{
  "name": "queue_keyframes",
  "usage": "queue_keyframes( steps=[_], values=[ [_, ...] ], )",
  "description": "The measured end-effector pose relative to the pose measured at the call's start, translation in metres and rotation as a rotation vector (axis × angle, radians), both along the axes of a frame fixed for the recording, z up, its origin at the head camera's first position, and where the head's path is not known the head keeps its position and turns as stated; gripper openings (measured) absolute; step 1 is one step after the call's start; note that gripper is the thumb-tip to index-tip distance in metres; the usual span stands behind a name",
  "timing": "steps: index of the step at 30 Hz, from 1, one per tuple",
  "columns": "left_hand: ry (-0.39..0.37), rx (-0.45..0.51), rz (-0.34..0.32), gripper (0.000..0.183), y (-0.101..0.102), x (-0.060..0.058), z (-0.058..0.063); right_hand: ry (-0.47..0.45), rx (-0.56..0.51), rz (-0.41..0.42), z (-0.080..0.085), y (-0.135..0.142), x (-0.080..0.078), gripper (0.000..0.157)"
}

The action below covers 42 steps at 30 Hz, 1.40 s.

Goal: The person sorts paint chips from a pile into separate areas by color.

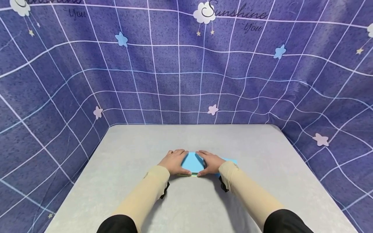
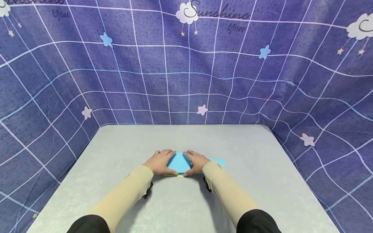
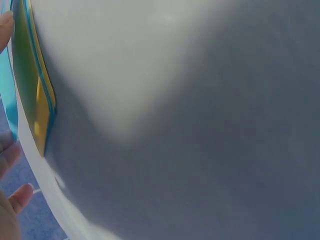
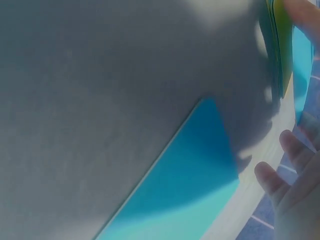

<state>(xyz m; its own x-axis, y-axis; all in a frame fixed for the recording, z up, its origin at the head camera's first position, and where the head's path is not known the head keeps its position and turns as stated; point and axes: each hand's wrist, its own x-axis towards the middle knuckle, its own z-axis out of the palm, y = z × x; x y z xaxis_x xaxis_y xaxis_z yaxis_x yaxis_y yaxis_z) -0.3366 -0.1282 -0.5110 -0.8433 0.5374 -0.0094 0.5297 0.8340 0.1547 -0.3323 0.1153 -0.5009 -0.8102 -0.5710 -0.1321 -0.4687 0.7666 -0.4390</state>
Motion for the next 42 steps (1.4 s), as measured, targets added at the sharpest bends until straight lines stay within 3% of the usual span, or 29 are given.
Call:
queue_keyframes(
  steps=[9, 22, 42],
  values=[
    [0.009, -0.043, -0.039, 0.107, 0.031, 0.002, 0.003, -0.022, 0.022, -0.055, 0.007, 0.027, 0.009, 0.105],
    [0.036, 0.008, -0.088, 0.101, 0.051, -0.001, -0.002, -0.036, 0.01, -0.104, 0.004, 0.056, 0.014, 0.107],
    [0.045, -0.039, -0.122, 0.104, 0.087, -0.004, 0.0, 0.011, 0.082, -0.152, 0.006, 0.086, 0.015, 0.108]
  ],
)
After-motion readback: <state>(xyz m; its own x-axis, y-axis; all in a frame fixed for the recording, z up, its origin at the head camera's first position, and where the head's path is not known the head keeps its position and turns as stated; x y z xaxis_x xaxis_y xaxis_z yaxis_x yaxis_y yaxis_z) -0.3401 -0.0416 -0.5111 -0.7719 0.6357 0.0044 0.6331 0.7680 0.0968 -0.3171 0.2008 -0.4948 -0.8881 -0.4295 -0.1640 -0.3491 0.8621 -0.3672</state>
